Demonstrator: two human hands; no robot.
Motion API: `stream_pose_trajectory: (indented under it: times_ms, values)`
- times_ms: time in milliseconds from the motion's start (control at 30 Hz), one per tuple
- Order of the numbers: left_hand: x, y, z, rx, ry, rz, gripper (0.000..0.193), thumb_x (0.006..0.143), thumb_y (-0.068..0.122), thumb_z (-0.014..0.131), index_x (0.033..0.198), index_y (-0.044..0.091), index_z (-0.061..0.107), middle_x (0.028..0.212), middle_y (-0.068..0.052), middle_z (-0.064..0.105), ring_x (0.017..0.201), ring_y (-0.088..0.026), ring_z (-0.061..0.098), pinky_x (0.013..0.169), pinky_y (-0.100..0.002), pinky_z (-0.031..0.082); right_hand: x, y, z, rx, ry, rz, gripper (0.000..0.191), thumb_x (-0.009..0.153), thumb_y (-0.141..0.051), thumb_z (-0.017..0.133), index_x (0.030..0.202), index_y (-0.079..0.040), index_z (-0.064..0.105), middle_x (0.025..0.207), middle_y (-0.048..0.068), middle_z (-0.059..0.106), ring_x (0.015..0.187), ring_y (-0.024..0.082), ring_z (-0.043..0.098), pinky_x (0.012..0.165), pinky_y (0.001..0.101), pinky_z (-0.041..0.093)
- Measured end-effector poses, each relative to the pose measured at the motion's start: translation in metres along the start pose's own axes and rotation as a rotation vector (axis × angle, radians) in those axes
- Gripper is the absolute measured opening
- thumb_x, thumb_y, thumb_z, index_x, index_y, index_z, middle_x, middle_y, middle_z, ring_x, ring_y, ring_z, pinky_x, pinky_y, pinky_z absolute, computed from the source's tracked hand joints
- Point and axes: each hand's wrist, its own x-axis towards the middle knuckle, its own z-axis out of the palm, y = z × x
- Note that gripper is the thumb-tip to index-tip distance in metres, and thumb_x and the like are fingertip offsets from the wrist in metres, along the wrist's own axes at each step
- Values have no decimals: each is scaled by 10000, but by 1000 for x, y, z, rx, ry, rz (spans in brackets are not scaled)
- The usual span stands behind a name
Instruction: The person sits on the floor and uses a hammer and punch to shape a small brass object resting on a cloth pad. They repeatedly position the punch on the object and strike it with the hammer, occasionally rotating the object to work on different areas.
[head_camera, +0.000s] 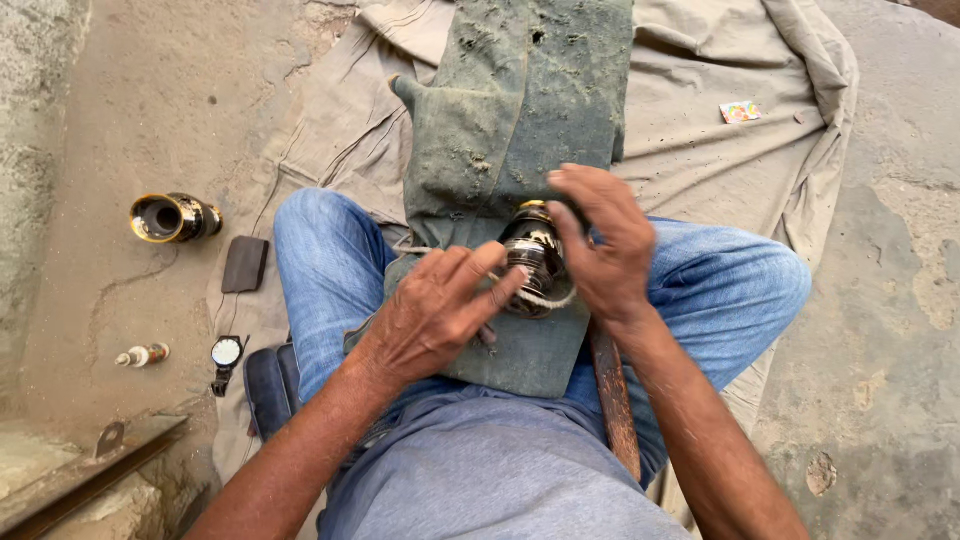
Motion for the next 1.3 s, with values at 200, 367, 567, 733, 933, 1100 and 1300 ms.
stream_pose_trajectory:
  times_ms: [200, 367, 567, 733, 933, 1100, 1300]
  values:
    - [-6, -2, 6, -412, 80, -412, 230, 992, 43, 704, 1216, 89, 680, 1118, -74, 681, 1013, -273, 661, 889, -404, 533, -69, 12, -48, 198, -164, 641, 465, 922, 44, 625, 1370, -79, 644, 1346, 110, 689, 1145, 237, 656, 1003, 363, 565]
    - [6, -12, 0, -411, -119, -278, 324, 891, 194, 766, 1178, 57, 701, 1117, -118, 674, 977, -287, 649, 838, -398, 540, -130, 4, -53, 70, -290, 531, 608, 804, 68, 693, 1391, -26, 569, 1465, 150, 587, 1402, 297, 531, 1171, 404, 399]
    - [19, -7, 5, -89, -134, 177, 412, 839, 115, 691, 1227, -25, 693, 1160, -117, 679, 1053, -261, 655, 872, -380, 525, -121, -11, -41, -51, -358, 583, 784, 699, 66, 736, 1435, -60, 497, 1563, 155, 447, 1412, 340, 458, 1135, 410, 410]
    - [41, -16, 5, -294, -246, 47, 344, 801, 104, 735, 1131, 11, 712, 998, -68, 664, 929, -238, 639, 797, -400, 508, -106, -9, -53, -39, -453, 760, 923, 673, 83, 756, 1517, -111, 438, 1590, 168, 383, 1402, 336, 442, 1123, 416, 408]
    - [42, -28, 3, -412, -241, -197, 173, 864, 93, 777, 1013, 46, 703, 1028, -92, 605, 960, -273, 615, 846, -413, 519, -140, 6, -96, 765, 112, 973, 781, 789, 66, 646, 1548, 16, 470, 1239, 253, 707, 987, 265, 729, 899, 348, 607]
    - [49, -38, 3, -306, -331, -519, 251, 796, -61, 698, 1042, -18, 687, 1082, -163, 508, 1007, -336, 567, 905, -444, 495, -174, 11, -100, 554, 54, 1198, 495, 865, 29, 716, 1313, 132, 532, 838, 169, 695, 569, 184, 631, 509, 311, 525]
    - [65, -34, -12, -519, -177, -332, 294, 890, 75, 756, 1182, 74, 725, 1070, -87, 716, 966, -226, 721, 808, -347, 589, -185, -3, -91, 335, -17, 1290, 591, 794, 39, 765, 1359, 21, 595, 764, 79, 656, 527, 145, 575, 490, 279, 454]
